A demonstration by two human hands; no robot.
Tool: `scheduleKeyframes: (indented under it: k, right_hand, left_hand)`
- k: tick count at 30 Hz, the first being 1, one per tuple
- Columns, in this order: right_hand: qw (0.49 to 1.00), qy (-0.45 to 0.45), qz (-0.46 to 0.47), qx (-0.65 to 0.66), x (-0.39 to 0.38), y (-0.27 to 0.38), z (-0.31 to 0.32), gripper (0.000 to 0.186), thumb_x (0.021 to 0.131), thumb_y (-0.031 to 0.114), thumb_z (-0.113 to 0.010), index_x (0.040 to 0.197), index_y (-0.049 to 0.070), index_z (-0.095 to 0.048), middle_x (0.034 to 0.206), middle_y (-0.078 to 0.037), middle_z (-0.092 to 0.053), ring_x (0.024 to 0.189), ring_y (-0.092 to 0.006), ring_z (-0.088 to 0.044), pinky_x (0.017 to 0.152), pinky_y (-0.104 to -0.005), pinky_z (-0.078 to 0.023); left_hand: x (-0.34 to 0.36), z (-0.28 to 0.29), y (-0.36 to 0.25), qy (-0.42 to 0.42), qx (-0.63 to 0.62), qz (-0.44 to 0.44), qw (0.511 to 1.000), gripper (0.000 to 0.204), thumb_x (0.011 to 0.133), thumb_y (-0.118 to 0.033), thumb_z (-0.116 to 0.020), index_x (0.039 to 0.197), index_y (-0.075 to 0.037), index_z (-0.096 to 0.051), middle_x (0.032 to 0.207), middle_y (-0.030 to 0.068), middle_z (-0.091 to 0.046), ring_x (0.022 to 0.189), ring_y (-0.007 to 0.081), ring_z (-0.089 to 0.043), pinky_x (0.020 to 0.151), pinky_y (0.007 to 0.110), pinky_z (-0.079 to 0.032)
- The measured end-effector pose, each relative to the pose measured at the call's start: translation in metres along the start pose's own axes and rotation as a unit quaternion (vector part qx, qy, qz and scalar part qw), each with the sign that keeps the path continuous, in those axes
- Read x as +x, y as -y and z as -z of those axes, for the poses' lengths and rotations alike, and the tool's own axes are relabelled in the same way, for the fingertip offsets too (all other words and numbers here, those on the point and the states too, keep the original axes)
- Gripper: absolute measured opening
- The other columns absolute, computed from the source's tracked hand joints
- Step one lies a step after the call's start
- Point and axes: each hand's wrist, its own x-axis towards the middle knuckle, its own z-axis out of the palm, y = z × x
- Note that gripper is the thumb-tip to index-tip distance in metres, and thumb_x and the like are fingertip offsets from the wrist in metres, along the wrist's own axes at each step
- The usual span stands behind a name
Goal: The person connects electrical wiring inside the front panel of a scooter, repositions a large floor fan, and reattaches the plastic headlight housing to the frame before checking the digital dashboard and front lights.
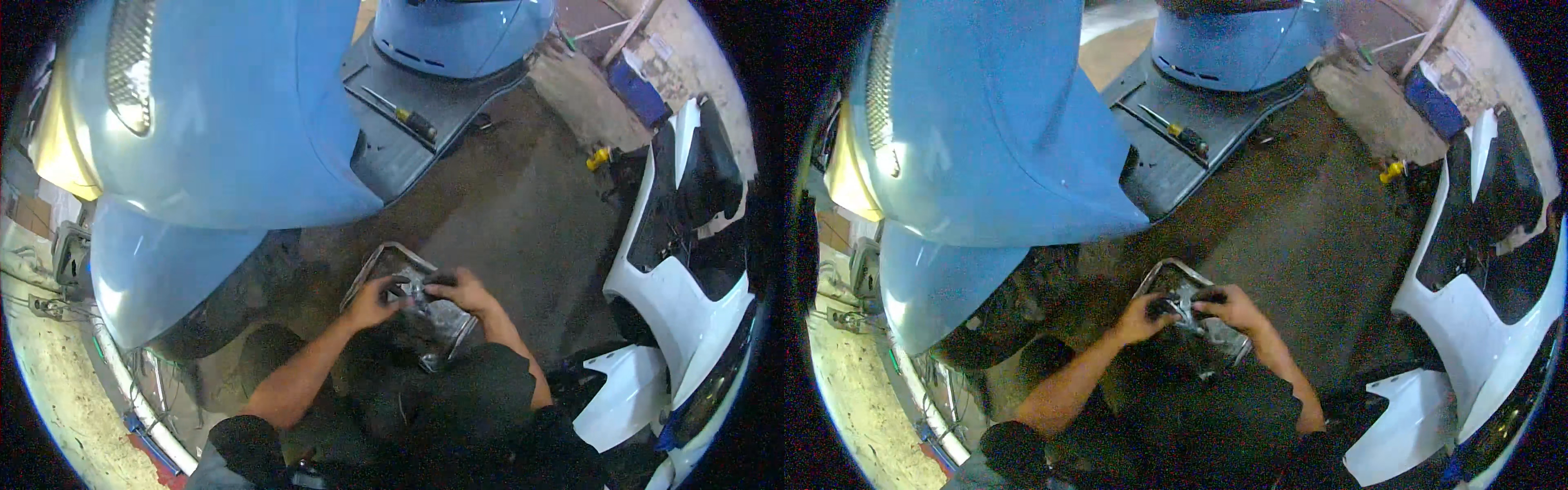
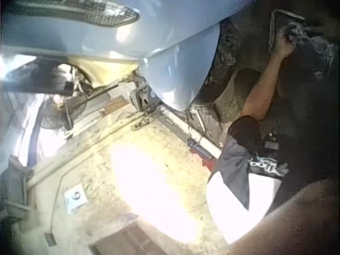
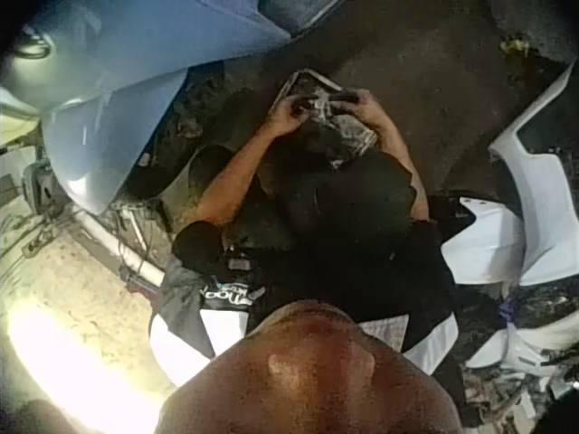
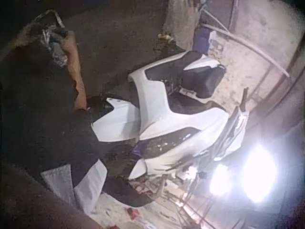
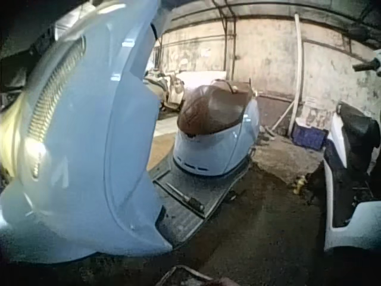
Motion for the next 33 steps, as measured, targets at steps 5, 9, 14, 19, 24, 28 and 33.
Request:
scheduleKeyframes:
  k: [5, 9, 14, 19, 24, 28, 33]
  right_hand:
    - [0.999, -0.042, 0.002, -0.002, 0.027, 0.009, -0.017, 0.025, 0.079, 0.017, -0.072, 0.092, -0.004, -0.067, 0.084, -0.008, -0.068, 0.077, -0.0143, -0.06, 0.072, -0.0301, -0.048]
    - [0.999, 0.002, 0.03, -0.019, 0.041, 0.019, -0.026, 0.03, 0.079, 0.022, -0.073, 0.093, -0.003, -0.068, 0.081, -0.008, -0.068, 0.075, -0.0138, -0.061, 0.071, -0.0299, -0.048]
    - [0.965, -0.141, 0.116, -0.186, 0.081, 0.023, 0.012, 0.055, 0.077, 0.042, -0.07, 0.108, -0.003, -0.063, 0.105, -0.025, -0.063, 0.1, -0.0346, -0.061, 0.089, -0.0392, -0.047]
    - [0.795, -0.446, 0.236, -0.337, 0.14, 0.092, 0.058, 0.046, 0.082, 0.033, -0.065, 0.108, -0.005, -0.06, 0.1, -0.024, -0.06, 0.092, -0.0383, -0.06, 0.077, -0.0464, -0.048]
    - [0.848, -0.342, 0.121, -0.387, 0.148, 0.144, 0.051, 0.037, 0.08, 0.029, -0.066, 0.103, 0.0, -0.061, 0.098, -0.024, -0.062, 0.092, -0.0431, -0.059, 0.079, -0.0463, -0.048]
    - [0.857, -0.373, 0.246, -0.256, 0.159, 0.188, 0.023, 0.038, 0.078, 0.026, -0.065, 0.1, -0.004, -0.058, 0.092, -0.027, -0.062, 0.087, -0.0432, -0.061, 0.075, -0.0433, -0.049]
    - [0.983, -0.162, 0.026, -0.083, 0.274, 0.187, 0.105, 0.04, 0.079, 0.031, -0.064, 0.11, 0.006, -0.061, 0.109, -0.018, -0.063, 0.092, -0.0407, -0.061, 0.079, -0.0528, -0.048]
  left_hand:
    - [0.013, -0.007, -0.016, -0.08, 0.033, 0.062, 0.994, 0.038, 0.077, -0.03, -0.074, 0.1, -0.001, -0.065, 0.091, 0.0142, -0.068, 0.087, 0.0246, -0.064, 0.078, 0.036, -0.049]
    - [0.002, 0.001, 0.022, -0.093, 0.072, 0.089, 0.989, 0.03, 0.08, -0.028, -0.072, 0.095, -0.003, -0.067, 0.093, 0.0153, -0.068, 0.089, 0.026, -0.065, 0.078, 0.036, -0.049]
    - [-0.009, 0.023, 0.019, -0.123, -0.041, 0.116, 0.985, 0.027, 0.084, -0.023, -0.065, 0.096, 0.001, -0.064, 0.091, 0.015, -0.067, 0.087, 0.0199, -0.063, 0.078, 0.033, -0.049]
    - [-0.006, 0.017, 0.011, -0.16, -0.033, 0.207, 0.965, 0.039, 0.088, -0.032, -0.057, 0.109, 0.001, -0.06, 0.099, 0.0127, -0.066, 0.092, 0.0201, -0.06, 0.086, 0.034, -0.046]
    - [-0.003, 0.004, 0.036, -0.15, -0.092, 0.298, 0.938, 0.056, 0.085, -0.046, -0.057, 0.115, 0.001, -0.059, 0.108, 0.0141, -0.062, 0.098, 0.0246, -0.057, 0.085, 0.038, -0.045]
    - [-0.018, 0.035, -0.019, -0.094, -0.2, 0.306, 0.926, 0.058, 0.084, -0.043, -0.06, 0.12, 0.003, -0.054, 0.116, 0.0159, -0.059, 0.105, 0.0268, -0.056, 0.087, 0.041, -0.045]
    - [-0.022, 0.029, 0.02, -0.13, -0.161, 0.235, 0.95, 0.078, 0.079, -0.039, -0.069, 0.138, -0.002, -0.034, 0.13, 0.0129, -0.051, 0.117, 0.0283, -0.048, 0.103, 0.038, -0.036]
